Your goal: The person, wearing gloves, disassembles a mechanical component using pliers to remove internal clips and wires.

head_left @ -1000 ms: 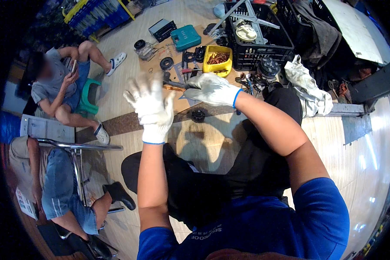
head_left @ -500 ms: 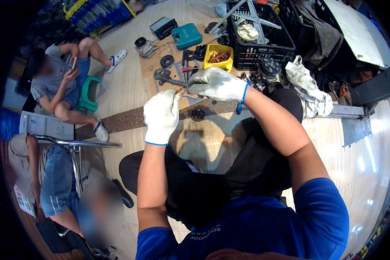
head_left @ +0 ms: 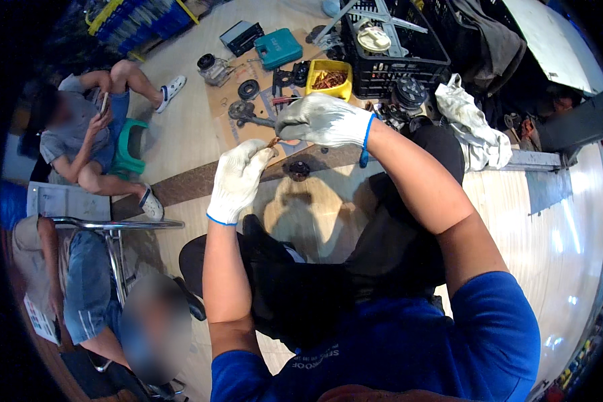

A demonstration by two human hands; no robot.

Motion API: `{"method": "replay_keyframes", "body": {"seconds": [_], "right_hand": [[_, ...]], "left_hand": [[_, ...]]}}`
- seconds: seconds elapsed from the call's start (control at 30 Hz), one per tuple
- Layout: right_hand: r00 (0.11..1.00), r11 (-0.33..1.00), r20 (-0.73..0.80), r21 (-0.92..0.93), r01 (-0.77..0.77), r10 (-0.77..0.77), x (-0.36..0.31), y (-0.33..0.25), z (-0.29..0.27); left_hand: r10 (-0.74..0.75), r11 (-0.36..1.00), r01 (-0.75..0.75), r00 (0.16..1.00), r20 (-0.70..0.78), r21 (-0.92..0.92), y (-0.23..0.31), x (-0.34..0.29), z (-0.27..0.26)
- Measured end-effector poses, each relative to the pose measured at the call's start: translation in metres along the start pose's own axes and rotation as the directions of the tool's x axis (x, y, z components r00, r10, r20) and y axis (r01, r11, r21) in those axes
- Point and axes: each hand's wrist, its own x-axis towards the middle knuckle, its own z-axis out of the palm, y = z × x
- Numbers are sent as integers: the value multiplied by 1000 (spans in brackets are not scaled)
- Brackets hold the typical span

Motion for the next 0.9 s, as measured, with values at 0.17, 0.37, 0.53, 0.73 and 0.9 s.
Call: {"method": "replay_keyframes", "body": {"seconds": [0.17, 0.37, 0.53, 0.73, 0.9], "right_hand": [[962, 964, 53, -30, -266, 267, -3, -15, 4], [915, 904, 57, -190, -383, 399, 5, -37, -3], [881, 877, -27, -82, -473, 473, 10, -34, 8], [869, 895, -229, 28, -445, 439, 12, -31, 37], [905, 935, -234, 66, -349, 355, 21, -29, 40]], "left_hand": [[189, 805, -250, 968, 166, 538, 5, 0, -1], [178, 591, -224, 973, 146, 775, -3, 2, 16], [34, 625, 34, 997, -70, 780, 2, 9, 22], [44, 918, 108, 929, -367, 382, -14, 6, 27], [-309, 900, 249, 944, -119, -359, -24, 5, 7]]}}
